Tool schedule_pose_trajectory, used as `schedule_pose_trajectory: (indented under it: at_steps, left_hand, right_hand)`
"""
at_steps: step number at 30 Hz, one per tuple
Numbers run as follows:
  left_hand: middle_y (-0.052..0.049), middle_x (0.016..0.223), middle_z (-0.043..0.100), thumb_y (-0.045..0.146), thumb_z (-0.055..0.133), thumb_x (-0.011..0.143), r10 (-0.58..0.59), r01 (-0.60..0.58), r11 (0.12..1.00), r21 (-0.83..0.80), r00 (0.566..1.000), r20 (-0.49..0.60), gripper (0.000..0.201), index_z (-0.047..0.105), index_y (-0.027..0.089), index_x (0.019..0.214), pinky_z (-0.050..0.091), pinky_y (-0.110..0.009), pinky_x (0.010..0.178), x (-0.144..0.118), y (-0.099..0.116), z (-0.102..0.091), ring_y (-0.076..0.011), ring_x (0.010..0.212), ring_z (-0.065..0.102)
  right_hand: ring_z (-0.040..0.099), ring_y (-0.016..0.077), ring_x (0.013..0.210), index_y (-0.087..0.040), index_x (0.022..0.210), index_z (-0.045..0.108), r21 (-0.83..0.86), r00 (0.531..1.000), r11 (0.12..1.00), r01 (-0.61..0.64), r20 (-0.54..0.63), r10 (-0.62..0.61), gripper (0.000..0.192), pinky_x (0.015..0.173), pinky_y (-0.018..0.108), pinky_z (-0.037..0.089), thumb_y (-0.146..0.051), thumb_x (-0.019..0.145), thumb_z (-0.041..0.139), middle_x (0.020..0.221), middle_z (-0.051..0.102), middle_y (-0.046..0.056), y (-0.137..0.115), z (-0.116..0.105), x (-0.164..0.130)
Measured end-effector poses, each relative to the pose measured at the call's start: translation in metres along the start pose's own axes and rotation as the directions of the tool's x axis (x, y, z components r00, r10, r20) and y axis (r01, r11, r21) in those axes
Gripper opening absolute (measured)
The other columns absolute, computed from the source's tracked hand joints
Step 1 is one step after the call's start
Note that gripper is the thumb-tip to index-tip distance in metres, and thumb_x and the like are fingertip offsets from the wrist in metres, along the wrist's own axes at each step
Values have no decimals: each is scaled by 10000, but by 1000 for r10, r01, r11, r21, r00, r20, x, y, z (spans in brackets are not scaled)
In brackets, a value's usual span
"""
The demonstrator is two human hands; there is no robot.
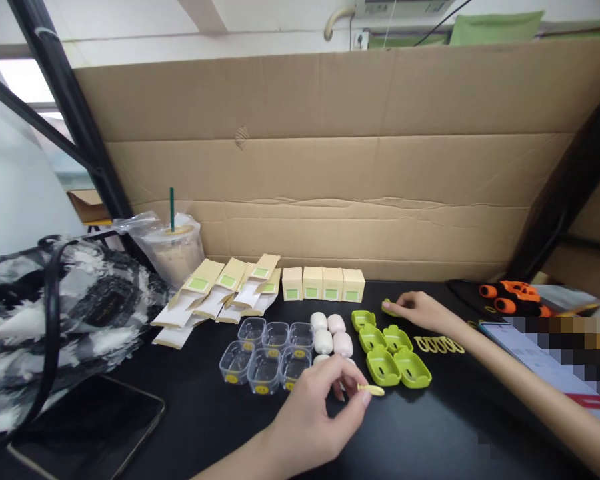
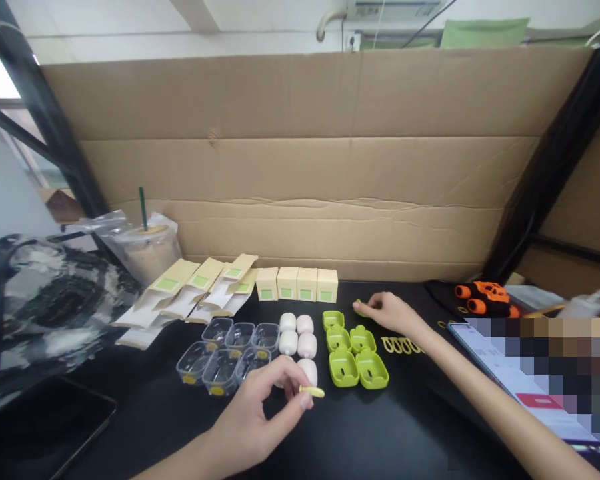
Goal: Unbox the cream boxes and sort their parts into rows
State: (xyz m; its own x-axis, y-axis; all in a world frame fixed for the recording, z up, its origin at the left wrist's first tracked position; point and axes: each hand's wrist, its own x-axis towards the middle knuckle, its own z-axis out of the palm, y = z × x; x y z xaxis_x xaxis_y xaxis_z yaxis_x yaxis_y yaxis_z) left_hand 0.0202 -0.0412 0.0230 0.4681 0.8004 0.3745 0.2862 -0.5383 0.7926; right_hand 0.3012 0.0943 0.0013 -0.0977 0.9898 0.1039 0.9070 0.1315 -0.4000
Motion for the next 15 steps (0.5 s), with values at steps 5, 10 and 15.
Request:
schedule_pose_trajectory:
  at_steps: [5,10,15]
  left_hand:
    - [-23,711,624,233,521,828,-15,15,1000,-20,1000,-2,102,591,165,800,440,-238,654,0,-1,0,-133,674,577]
    - [-22,704,622,232,517,828,-15,16,1000,-25,1000,4,110,597,164,795,434,-233,639,2,0,-1,-129,662,572]
    - [-17,683,615,218,523,815,-5,5,999,-40,1000,9,92,588,162,781,429,-227,619,2,0,0,-123,638,557]
  right_hand:
    - [621,186,909,-175,1082,595,-64,999,998,26,42,-23,237,784,379,521,-337,921,532,1094,620,54,-5,7,-6]
    - [620,183,910,-180,1084,595,-102,997,992,70,52,-65,227,785,376,522,-324,917,540,1103,618,55,-16,6,-10]
    - [630,175,859,-167,1057,602,-125,997,989,76,42,-71,240,749,359,529,-350,921,530,1045,634,43,-26,3,-14]
